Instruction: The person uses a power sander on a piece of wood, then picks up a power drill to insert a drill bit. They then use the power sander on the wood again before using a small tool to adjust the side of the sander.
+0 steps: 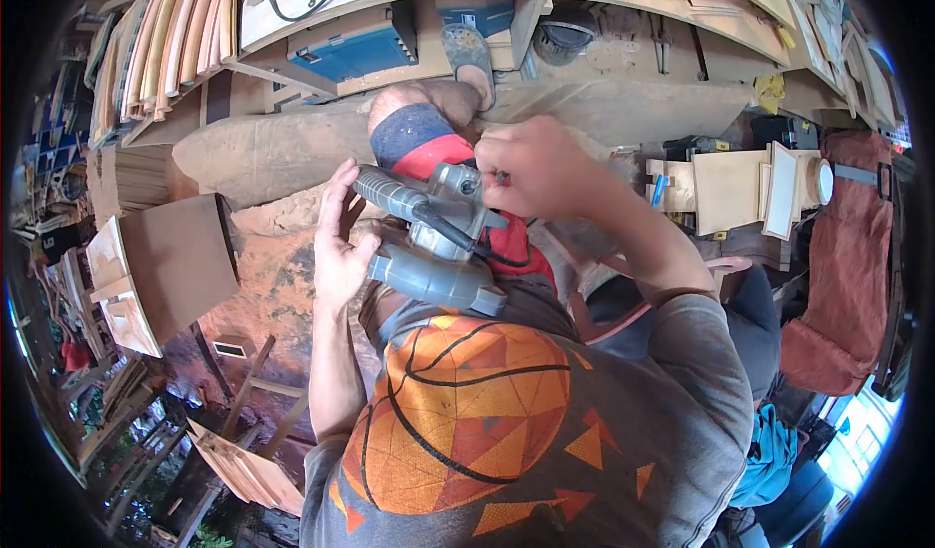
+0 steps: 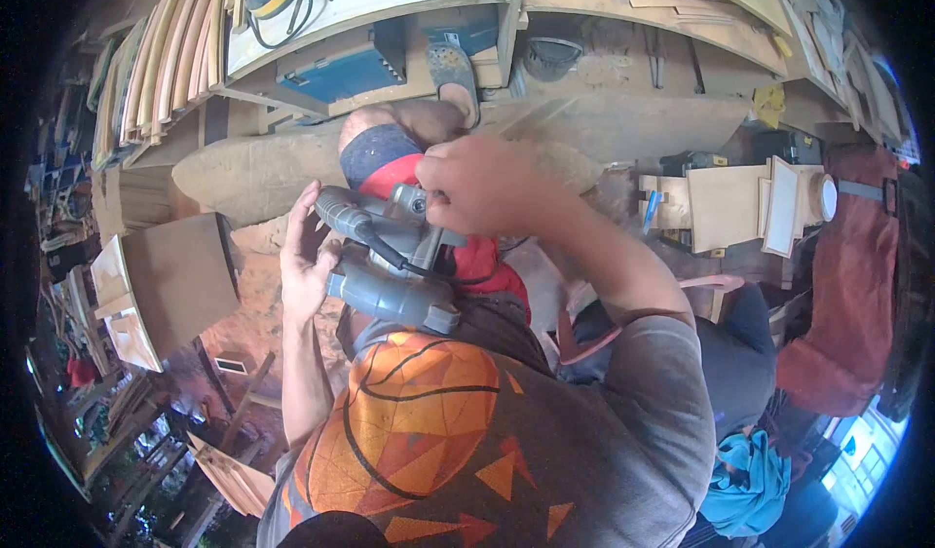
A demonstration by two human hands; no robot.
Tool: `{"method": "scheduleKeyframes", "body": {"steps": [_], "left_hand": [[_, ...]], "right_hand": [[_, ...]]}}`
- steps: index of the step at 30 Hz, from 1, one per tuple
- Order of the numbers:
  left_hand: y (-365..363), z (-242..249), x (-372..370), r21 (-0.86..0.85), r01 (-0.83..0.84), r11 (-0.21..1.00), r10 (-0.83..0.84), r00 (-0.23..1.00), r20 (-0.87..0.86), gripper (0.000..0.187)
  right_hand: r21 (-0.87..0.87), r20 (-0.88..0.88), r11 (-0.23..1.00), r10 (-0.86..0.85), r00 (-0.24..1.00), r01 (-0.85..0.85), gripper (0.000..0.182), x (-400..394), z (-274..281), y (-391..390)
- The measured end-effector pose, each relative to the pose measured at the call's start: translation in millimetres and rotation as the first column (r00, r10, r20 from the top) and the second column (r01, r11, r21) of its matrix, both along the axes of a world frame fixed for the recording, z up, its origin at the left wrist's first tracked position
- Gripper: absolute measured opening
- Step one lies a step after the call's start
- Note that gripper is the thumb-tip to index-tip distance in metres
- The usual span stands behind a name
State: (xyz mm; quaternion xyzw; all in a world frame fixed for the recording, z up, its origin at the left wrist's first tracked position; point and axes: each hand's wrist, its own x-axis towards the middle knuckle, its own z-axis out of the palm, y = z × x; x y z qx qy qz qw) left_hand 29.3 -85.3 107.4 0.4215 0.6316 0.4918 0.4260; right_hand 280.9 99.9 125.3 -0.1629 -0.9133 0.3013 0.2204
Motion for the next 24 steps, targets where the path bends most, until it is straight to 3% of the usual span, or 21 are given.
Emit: {"method": "scheduleKeyframes", "body": {"steps": [5, 10, 12, 18, 24], "left_hand": [[-2.0, -7.9, -5.4, 0.029, 0.022, 0.999, -0.023, 0.999, 0.039, 0.084], [1.9, -6.9, -11.1, 0.020, 0.036, 0.999, -0.037, 0.998, 0.056, 0.085], [1.1, -11.4, -14.2, 0.033, 0.048, 0.998, -0.049, 0.999, 0.008, 0.072], [-1.8, -21.1, -23.5, 0.095, 0.060, 0.994, -0.075, 0.984, 0.162, 0.076], [-3.3, -32.4, -32.4, 0.138, 0.063, 0.988, -0.084, 0.984, 0.158, 0.079]], "right_hand": [[-0.226, 0.007, 0.974, 0.024, 1.000, -0.022, 0.012, 8.2, 6.6, 14.7], [-0.277, -0.002, 0.960, 0.032, 0.999, -0.031, 0.010, 8.8, 4.4, 9.2], [-0.316, -0.025, 0.947, 0.056, 0.998, -0.061, 0.009, 7.3, -1.2, 9.9], [-0.501, -0.108, 0.857, 0.078, 0.991, -0.122, 0.006, 0.6, -12.7, 18.4], [-0.634, -0.096, 0.765, 0.064, 0.993, -0.110, 0.003, -1.2, -16.7, 19.7]]}}
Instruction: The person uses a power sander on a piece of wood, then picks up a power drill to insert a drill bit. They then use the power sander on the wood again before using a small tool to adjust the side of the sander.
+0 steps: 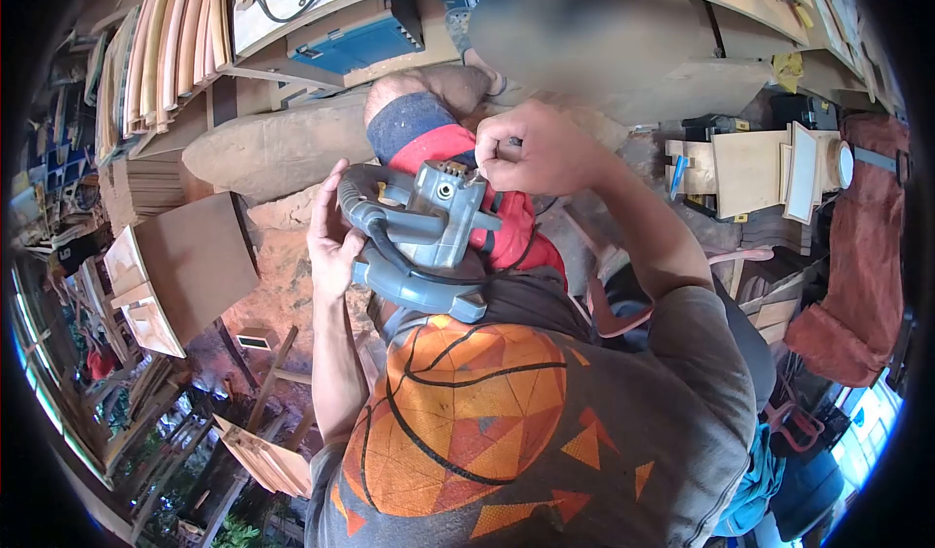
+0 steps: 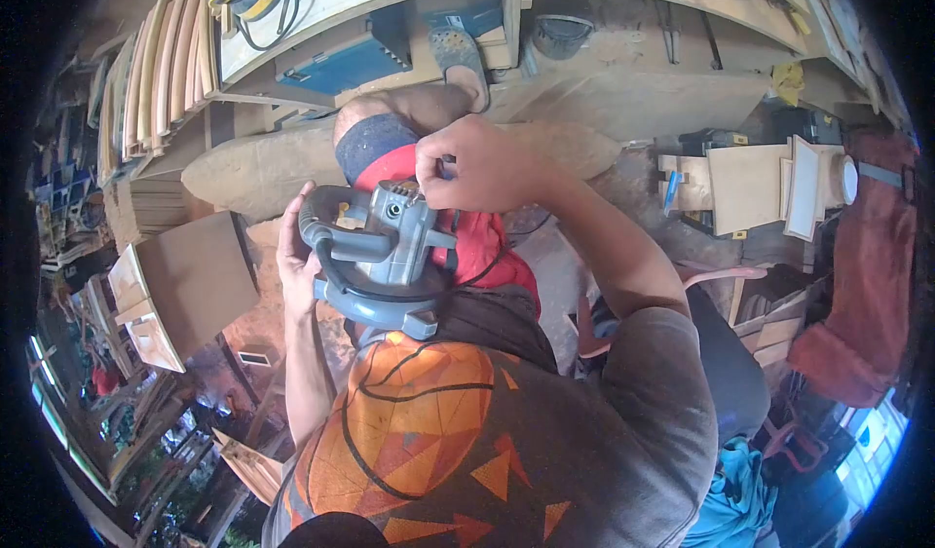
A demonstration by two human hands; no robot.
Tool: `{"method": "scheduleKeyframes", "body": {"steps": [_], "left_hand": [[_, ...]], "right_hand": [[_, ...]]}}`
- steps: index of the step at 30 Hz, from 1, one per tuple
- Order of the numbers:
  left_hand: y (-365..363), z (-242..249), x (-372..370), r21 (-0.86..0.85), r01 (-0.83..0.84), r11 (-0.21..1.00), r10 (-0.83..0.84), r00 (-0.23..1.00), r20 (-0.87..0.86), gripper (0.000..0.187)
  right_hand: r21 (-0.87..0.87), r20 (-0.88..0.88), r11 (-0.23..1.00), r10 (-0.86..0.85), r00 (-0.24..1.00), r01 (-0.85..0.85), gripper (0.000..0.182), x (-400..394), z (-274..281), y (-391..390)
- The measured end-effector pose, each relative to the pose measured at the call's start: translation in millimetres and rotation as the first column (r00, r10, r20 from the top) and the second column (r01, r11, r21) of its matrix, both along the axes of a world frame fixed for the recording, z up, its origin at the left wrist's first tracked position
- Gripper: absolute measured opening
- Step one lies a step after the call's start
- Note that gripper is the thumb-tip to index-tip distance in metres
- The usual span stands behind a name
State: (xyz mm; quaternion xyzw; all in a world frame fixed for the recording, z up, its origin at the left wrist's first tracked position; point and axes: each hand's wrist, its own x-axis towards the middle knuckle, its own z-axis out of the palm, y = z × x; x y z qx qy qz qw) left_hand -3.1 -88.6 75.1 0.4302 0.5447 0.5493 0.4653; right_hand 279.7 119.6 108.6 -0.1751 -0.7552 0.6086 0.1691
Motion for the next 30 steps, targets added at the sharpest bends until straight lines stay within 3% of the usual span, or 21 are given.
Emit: {"method": "scheduleKeyframes", "body": {"steps": [4, 9, 12, 15, 20, 25, 30], "left_hand": [[-0.9, -4.6, -1.9, -0.035, -0.034, 0.999, 0.033, 0.999, -0.028, 0.093], [-3.4, -7.6, -3.0, -0.068, -0.047, 0.997, 0.046, 0.999, -0.029, 0.095], [-4.9, -5.0, -2.0, -0.067, -0.049, 0.997, 0.046, 0.998, -0.042, 0.094], [-3.2, 0.0, 3.3, -0.038, -0.029, 0.999, 0.028, 1.000, -0.011, 0.087], [0.9, 17.0, 19.4, -0.095, -0.032, 0.995, 0.036, 0.999, 0.041, 0.073], [4.8, 32.7, 36.6, -0.084, -0.053, 0.995, 0.059, 0.995, 0.077, 0.075], [5.3, 29.5, 38.0, -0.095, -0.059, 0.994, 0.051, 0.996, -0.078, 0.081]], "right_hand": [[-0.001, -0.024, 1.000, -0.007, 1.000, 0.007, 0.004, -2.8, -4.1, -2.5], [-0.020, -0.094, 1.000, -0.016, 0.995, 0.014, 0.009, -8.3, -2.8, -2.8], [-0.032, -0.041, 0.999, 0.005, 0.999, -0.006, 0.010, -10.2, -3.9, -3.1], [0.051, -0.075, 0.998, 0.026, 0.997, -0.022, 0.007, -12.3, -12.4, -4.5], [0.245, 0.052, 0.969, 0.028, 0.998, -0.040, 0.010, -12.8, -2.7, -3.1], [0.429, 0.141, 0.898, 0.041, 0.989, -0.098, 0.013, -11.2, 12.3, -0.4], [0.539, 0.224, 0.831, 0.015, 0.974, -0.137, 0.016, -6.4, 17.3, 4.5]]}}
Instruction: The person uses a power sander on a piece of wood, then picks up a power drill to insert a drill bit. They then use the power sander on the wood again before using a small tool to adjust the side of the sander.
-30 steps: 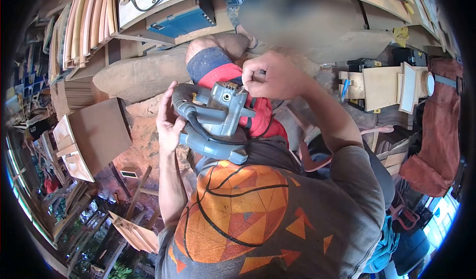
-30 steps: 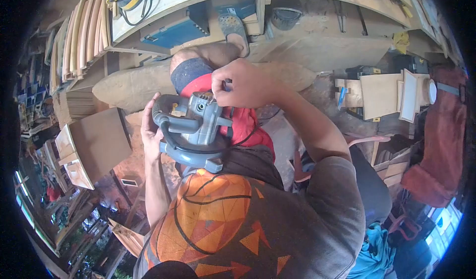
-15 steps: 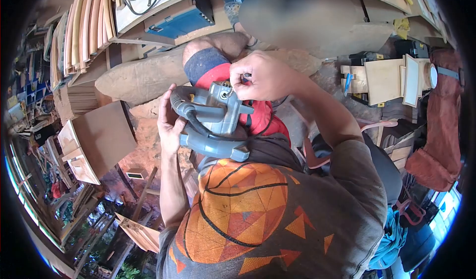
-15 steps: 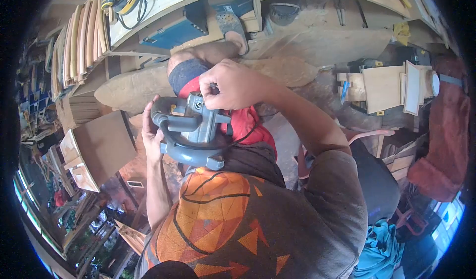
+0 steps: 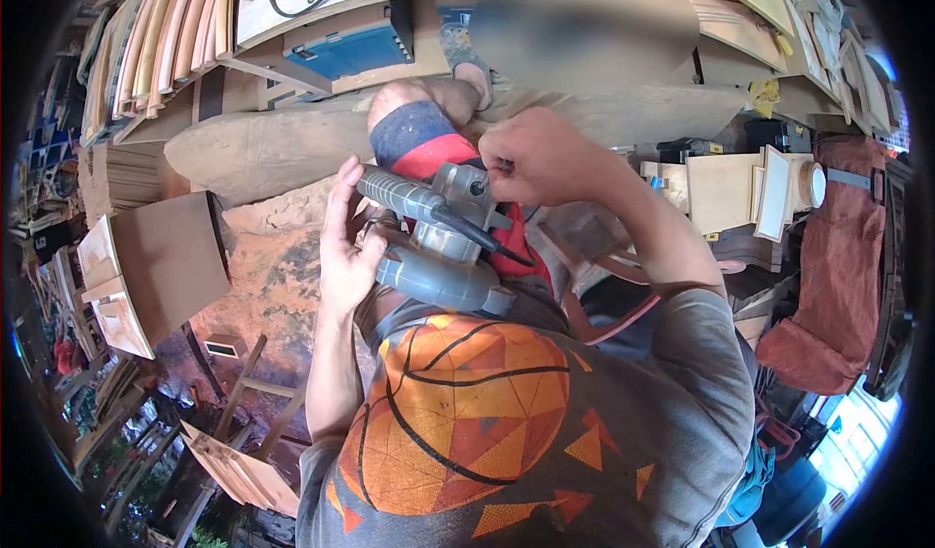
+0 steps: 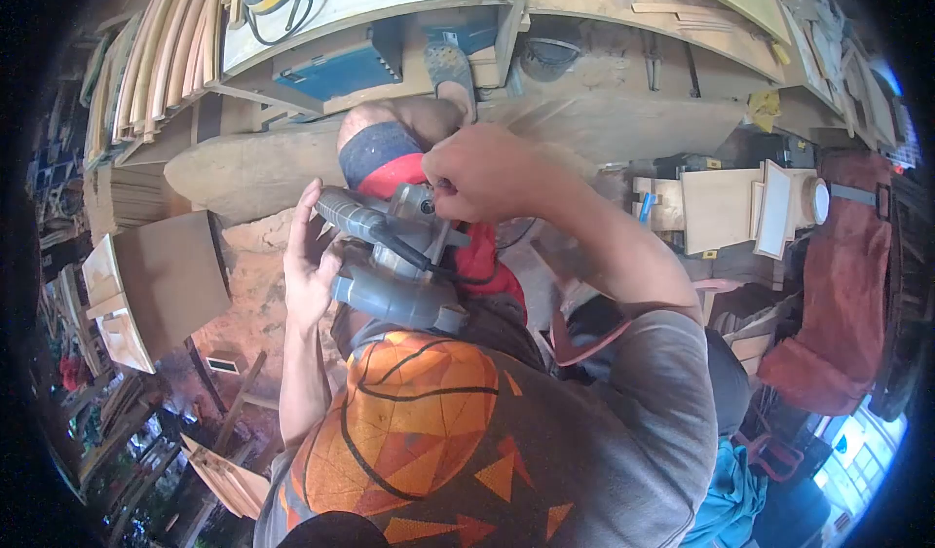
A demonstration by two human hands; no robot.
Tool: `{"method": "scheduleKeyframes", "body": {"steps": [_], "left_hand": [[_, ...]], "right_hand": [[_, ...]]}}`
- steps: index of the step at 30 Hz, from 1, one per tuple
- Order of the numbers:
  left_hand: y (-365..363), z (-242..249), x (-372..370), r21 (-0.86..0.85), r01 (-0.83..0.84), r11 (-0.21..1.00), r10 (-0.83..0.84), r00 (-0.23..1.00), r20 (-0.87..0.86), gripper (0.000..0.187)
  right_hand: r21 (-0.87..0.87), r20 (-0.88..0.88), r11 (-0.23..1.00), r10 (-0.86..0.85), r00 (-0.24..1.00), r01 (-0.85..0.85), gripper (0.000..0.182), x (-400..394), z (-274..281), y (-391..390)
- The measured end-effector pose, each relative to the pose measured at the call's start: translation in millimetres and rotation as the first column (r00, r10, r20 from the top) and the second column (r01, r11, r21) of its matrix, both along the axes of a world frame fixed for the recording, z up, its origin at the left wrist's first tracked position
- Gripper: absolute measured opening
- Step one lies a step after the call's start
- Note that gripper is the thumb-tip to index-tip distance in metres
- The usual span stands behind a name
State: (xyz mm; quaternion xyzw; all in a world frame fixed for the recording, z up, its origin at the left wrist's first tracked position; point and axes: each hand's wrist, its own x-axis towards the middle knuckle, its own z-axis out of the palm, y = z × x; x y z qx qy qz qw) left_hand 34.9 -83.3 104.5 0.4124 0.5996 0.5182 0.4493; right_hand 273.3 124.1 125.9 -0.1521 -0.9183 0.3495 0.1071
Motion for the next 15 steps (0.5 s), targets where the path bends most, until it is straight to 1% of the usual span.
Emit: {"method": "scheduleKeyframes", "body": {"steps": [3, 5, 6, 7, 8, 9, 11, 13, 15], "left_hand": [[-0.9, 2.6, 2.2, 0.017, 0.005, 1.000, -0.005, 1.000, 0.007, 0.081], [-1.6, -1.0, -0.6, 0.014, 0.008, 1.000, -0.008, 1.000, -0.015, 0.082], [-2.3, -2.1, -1.7, 0.011, 0.012, 1.000, -0.011, 0.999, -0.043, 0.083], [-2.3, -1.4, -1.8, 0.011, 0.010, 1.000, -0.009, 0.999, -0.041, 0.083], [-2.2, 0.5, -0.8, 0.007, 0.018, 1.000, -0.017, 0.999, -0.043, 0.078], [-1.8, 2.1, -0.2, 0.004, 0.026, 1.000, -0.026, 0.999, -0.044, 0.074], [-1.7, 5.2, 1.5, 0.001, 0.025, 1.000, -0.025, 1.000, -0.012, 0.074], [-2.2, 4.5, 1.1, -0.003, 0.022, 1.000, -0.022, 1.000, 0.019, 0.075], [-3.3, 0.6, -0.3, 0.004, 0.015, 1.000, -0.015, 1.000, -0.022, 0.075]], "right_hand": [[-0.003, 0.039, 0.999, 0.040, 0.998, -0.040, 0.015, 1.2, 3.2, -1.5], [0.118, -0.004, 0.992, 0.049, 0.999, -0.048, 0.015, -0.6, 2.9, -4.6], [0.117, -0.002, 0.992, 0.052, 0.999, -0.051, 0.015, -1.0, 2.7, -7.0], [0.166, -0.038, 0.985, 0.048, 0.998, -0.041, 0.016, -1.1, 2.7, -9.4], [0.213, -0.075, 0.977, 0.046, 0.996, -0.029, 0.017, -0.3, 2.5, -12.2], [0.214, -0.073, 0.976, 0.046, 0.996, -0.030, 0.017, -0.6, 1.3, -14.9], [0.312, -0.128, 0.950, 0.025, 0.991, 0.016, 0.018, -1.5, -0.7, -20.3], [0.329, -0.116, 0.944, 0.020, 0.993, 0.020, 0.019, 0.0, 2.6, -25.9], [0.346, -0.104, 0.938, 0.014, 0.994, 0.023, 0.019, 1.6, 1.2, -29.4]]}}
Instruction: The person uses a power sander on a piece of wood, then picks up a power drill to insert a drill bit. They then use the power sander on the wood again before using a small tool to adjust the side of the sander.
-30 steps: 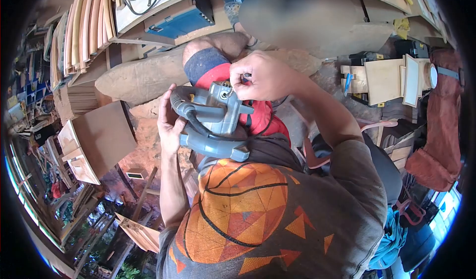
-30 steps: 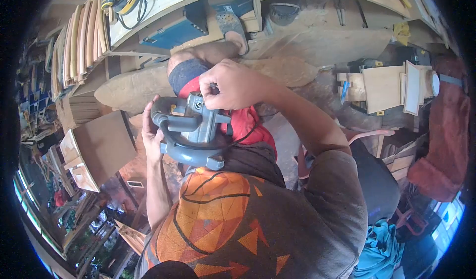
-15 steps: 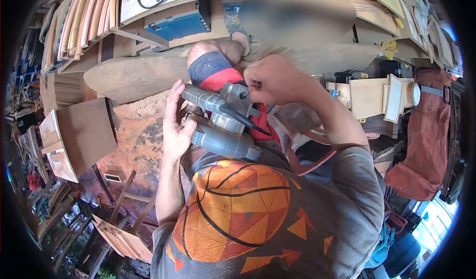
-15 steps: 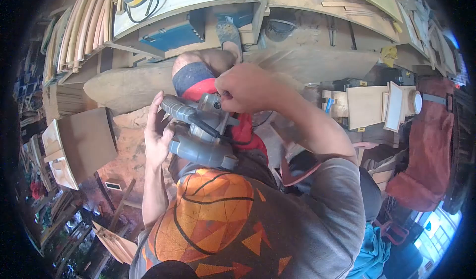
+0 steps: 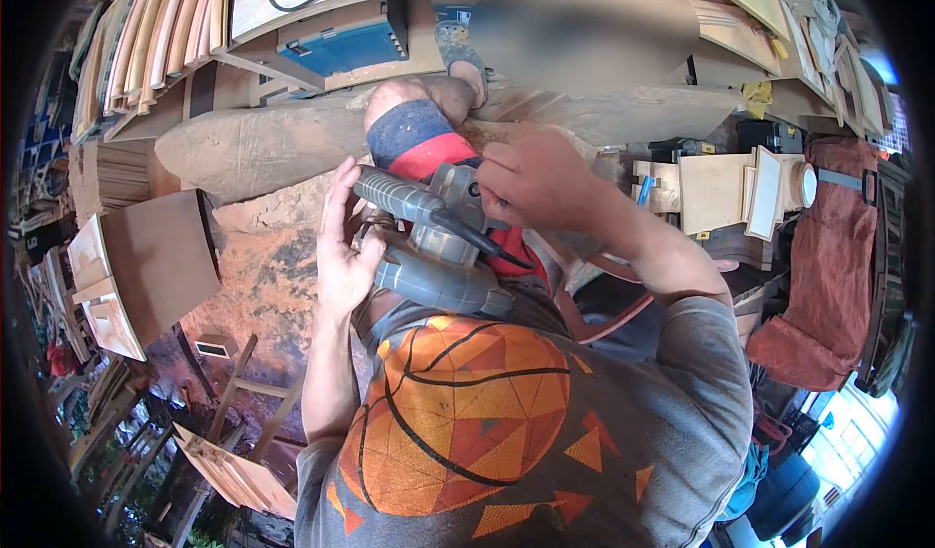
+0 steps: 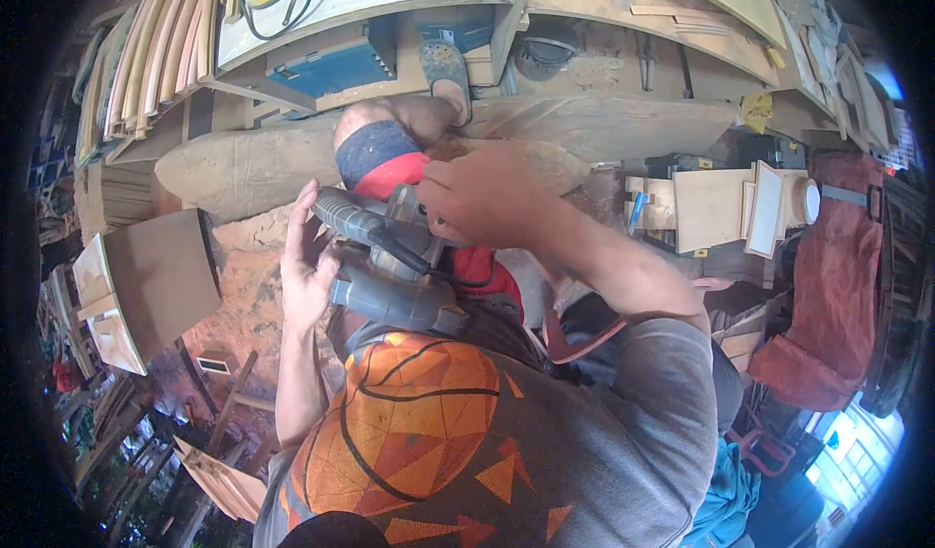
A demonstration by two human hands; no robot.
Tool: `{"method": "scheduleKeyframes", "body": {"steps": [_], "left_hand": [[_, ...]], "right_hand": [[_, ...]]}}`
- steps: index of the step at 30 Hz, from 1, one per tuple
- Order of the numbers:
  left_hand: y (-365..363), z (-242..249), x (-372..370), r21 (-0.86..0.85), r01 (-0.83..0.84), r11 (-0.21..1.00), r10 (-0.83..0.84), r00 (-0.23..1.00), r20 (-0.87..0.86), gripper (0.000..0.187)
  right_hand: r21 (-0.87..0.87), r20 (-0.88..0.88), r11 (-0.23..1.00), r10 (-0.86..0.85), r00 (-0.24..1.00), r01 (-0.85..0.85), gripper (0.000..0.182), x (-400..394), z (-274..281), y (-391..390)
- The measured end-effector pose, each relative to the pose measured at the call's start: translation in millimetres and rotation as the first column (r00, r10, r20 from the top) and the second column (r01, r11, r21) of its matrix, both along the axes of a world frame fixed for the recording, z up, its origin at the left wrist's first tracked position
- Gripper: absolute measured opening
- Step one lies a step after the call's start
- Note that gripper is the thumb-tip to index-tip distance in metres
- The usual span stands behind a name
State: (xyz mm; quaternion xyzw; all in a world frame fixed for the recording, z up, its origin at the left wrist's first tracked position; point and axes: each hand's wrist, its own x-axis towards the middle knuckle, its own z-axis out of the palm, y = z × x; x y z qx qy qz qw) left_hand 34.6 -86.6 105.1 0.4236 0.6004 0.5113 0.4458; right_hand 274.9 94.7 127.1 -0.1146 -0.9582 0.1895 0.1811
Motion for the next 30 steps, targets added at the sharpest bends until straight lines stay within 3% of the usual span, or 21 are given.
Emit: {"method": "scheduleKeyframes", "body": {"steps": [5, 9, 12, 14, 18, 20, 26, 30], "left_hand": [[-0.1, -0.1, 0.1, 0.005, -0.022, 1.000, 0.021, 0.999, 0.027, 0.077], [0.6, -0.3, -1.5, 0.011, -0.032, 0.999, 0.031, 0.999, 0.020, 0.079], [1.0, -2.9, -2.7, 0.030, -0.019, 0.999, 0.019, 1.000, 0.002, 0.079], [1.1, -0.4, -1.9, 0.019, -0.025, 1.000, 0.024, 1.000, 0.019, 0.079], [1.1, -2.7, -2.3, 0.008, -0.039, 0.999, 0.039, 0.999, 0.023, 0.078], [1.7, -1.2, -2.1, 0.006, -0.037, 0.999, 0.037, 0.999, 0.012, 0.078], [2.0, 0.1, 0.1, -0.007, -0.052, 0.999, 0.053, 0.999, 0.014, 0.077], [2.1, 1.3, -0.2, -0.007, -0.050, 0.999, 0.050, 0.998, -0.026, 0.076]], "right_hand": [[-0.022, -0.161, 0.999, -0.026, 0.987, 0.023, 0.020, 6.9, -21.4, -13.4], [-0.035, -0.113, 0.999, 0.002, 0.994, -0.006, 0.021, 13.0, -25.5, -17.8], [-0.068, -0.186, 0.998, -0.029, 0.982, 0.016, 0.025, 14.2, -27.6, -19.3], [-0.143, -0.265, 0.986, -0.121, 0.957, 0.085, 0.028, 14.9, -28.0, -22.2], [-0.206, -0.253, 0.971, -0.170, 0.952, 0.119, 0.032, 13.4, -23.0, -26.4], [-0.352, -0.207, 0.914, -0.285, 0.936, 0.200, 0.030, 11.2, -21.9, -29.4], [-0.250, -0.289, 0.956, -0.223, 0.931, 0.152, 0.026, 7.8, -35.2, -31.4], [-0.218, -0.234, 0.966, -0.188, 0.954, 0.137, 0.030, 10.5, -25.8, -38.3]]}}
